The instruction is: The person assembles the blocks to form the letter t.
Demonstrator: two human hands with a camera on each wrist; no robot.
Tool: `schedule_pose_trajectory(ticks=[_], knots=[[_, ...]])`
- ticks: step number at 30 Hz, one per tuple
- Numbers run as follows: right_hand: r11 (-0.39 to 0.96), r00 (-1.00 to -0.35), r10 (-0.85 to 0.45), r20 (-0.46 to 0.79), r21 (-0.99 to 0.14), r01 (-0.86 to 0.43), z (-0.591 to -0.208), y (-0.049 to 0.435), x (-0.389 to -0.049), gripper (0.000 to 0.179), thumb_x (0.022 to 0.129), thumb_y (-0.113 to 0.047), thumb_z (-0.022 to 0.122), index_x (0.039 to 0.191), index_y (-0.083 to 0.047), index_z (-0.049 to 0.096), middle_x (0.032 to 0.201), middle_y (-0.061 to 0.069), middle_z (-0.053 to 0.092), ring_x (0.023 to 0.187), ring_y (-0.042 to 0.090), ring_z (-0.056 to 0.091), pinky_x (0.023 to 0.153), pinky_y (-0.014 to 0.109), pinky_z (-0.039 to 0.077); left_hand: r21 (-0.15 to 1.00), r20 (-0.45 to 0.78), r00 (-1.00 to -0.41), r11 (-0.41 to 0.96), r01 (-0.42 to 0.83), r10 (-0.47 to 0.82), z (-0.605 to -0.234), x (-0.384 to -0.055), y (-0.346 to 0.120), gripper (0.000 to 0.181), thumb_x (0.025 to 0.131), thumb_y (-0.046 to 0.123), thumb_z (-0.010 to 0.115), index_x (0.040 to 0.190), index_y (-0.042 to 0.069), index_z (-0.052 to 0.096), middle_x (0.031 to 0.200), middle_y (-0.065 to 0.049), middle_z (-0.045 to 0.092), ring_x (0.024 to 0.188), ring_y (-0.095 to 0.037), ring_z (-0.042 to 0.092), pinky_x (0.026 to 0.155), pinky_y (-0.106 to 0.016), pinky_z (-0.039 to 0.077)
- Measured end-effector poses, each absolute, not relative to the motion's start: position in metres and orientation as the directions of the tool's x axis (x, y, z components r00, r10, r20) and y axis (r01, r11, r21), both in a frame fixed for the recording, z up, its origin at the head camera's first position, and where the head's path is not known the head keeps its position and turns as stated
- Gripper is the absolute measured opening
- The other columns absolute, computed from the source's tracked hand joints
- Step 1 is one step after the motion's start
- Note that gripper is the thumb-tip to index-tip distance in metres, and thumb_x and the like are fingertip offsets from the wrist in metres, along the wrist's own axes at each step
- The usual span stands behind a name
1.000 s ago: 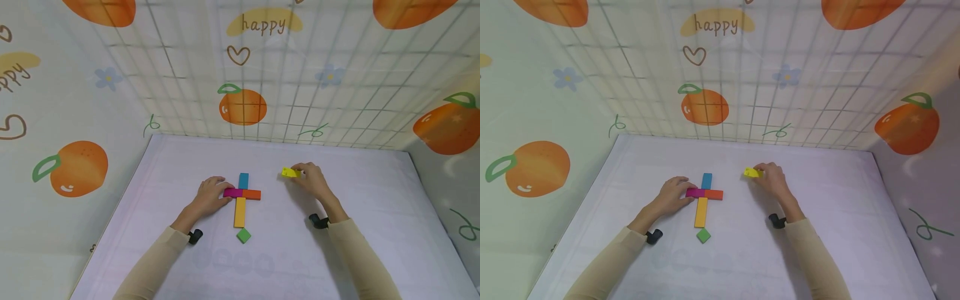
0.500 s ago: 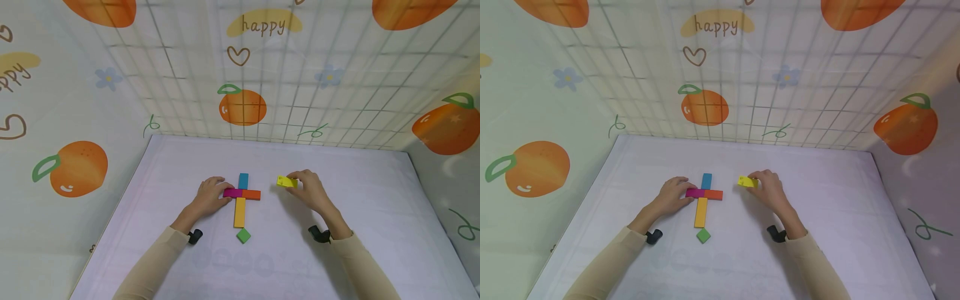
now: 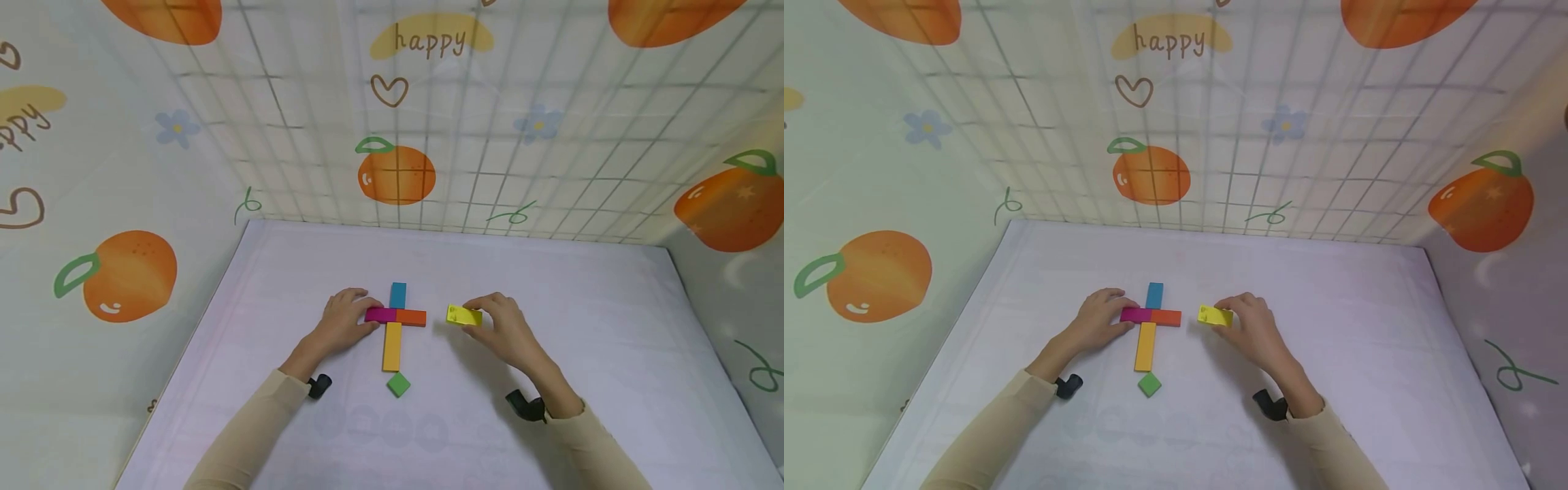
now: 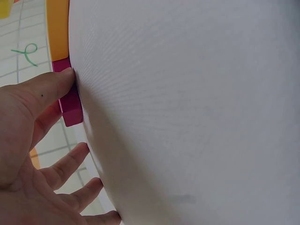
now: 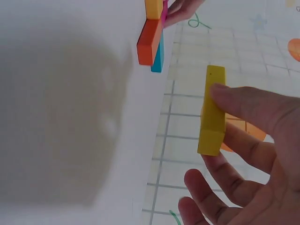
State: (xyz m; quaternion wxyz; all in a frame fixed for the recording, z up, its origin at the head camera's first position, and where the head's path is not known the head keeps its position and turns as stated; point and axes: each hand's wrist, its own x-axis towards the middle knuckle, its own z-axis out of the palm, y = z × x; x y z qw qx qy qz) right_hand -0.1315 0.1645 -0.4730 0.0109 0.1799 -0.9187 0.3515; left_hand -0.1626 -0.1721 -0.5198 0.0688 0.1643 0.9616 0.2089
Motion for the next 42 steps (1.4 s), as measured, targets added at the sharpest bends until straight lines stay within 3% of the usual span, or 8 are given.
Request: schedule_pose_trajectory(ticks=[12,21,42], knots=[[0.679,-0.929,-0.338,0.151,-0.645,-0.351,-0.481,0.155,-0.118,0.034,0.082,-0.017,0.084,0.113,-0.013,0.072,0.114,0.006,0.063,0.103,0.031,0.053,0.084,0.044,0.041,0.419,-0.06,-0.935,0.859,0.295,0.35,-0.52,-0.163,-0.172,0.035,0.093,0.032,0.072,0.128,0.027,0.067,0.148,-0.012,0.046,0.139,-0.033,0.032,0.112,-0.061,0.025],[0.669,-0.928,-0.362,0.086,-0.669,-0.323,-0.493,0.146,-0.107,0.034,0.08,-0.019,0.086,0.111,-0.019,0.071,0.112,-0.001,0.062,0.102,0.024,0.05,0.082,0.04,0.043,0.411,-0.068,-0.935,0.864,0.291,0.347,-0.523,-0.164,-0.172,0.036,0.093,0.033,0.072,0.128,0.028,0.066,0.148,-0.011,0.045,0.14,-0.032,0.032,0.112,-0.06,0.025],[0.624,-0.87,-0.494,0.012,-0.692,-0.364,-0.511,0.132,-0.087,0.035,0.077,-0.018,0.088,0.106,-0.021,0.069,0.106,-0.009,0.061,0.103,0.018,0.049,0.088,0.043,0.044,0.417,-0.068,-0.934,0.861,0.292,0.35,-0.522,-0.163,-0.172,0.035,0.094,0.033,0.071,0.128,0.027,0.066,0.148,-0.011,0.045,0.139,-0.032,0.032,0.112,-0.061,0.024]])
